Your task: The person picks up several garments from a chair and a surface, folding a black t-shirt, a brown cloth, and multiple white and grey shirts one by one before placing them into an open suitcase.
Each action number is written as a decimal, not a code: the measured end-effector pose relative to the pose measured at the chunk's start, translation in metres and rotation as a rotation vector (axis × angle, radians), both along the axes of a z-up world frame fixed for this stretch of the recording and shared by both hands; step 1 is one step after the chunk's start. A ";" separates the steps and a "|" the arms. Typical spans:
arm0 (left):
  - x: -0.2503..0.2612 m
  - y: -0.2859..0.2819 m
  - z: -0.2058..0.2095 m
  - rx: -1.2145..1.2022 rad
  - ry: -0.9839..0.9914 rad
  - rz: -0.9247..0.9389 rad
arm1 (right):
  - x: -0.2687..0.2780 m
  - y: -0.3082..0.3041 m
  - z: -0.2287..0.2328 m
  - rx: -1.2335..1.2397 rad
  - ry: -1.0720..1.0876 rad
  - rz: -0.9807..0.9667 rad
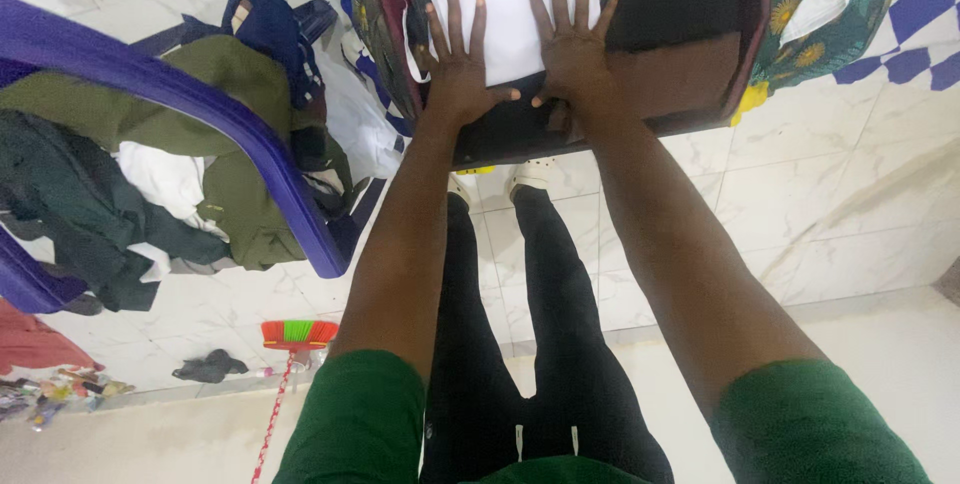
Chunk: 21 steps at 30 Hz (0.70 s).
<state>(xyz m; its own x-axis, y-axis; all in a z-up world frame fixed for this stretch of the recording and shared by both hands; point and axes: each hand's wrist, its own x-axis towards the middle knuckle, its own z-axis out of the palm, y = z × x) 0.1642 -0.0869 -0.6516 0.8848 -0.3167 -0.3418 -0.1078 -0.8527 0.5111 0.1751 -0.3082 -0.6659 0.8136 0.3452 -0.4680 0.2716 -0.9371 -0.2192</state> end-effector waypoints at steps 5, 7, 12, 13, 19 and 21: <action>-0.002 -0.007 0.018 0.052 0.046 0.076 | -0.004 -0.009 -0.002 0.158 -0.215 0.050; -0.015 -0.013 0.039 0.118 -0.038 0.136 | -0.013 -0.005 0.002 0.059 -0.010 -0.032; -0.066 -0.017 0.097 0.110 -0.006 0.199 | -0.016 0.005 0.022 -0.390 -0.619 0.234; -0.085 -0.012 0.109 0.027 -0.024 0.238 | -0.018 0.007 0.034 -0.434 -0.664 0.248; -0.178 0.049 0.194 -0.369 0.218 0.394 | -0.056 0.026 0.101 0.067 -0.025 0.038; -0.199 0.085 0.232 -0.379 0.182 0.472 | -0.084 0.026 0.110 0.156 -0.032 0.057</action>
<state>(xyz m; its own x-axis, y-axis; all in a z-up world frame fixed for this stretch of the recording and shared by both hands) -0.0345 -0.0017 -0.4195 0.8968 -0.0349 -0.4410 0.3533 -0.5435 0.7614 0.0913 -0.2820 -0.5560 0.8039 0.4579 -0.3796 0.3327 -0.8752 -0.3512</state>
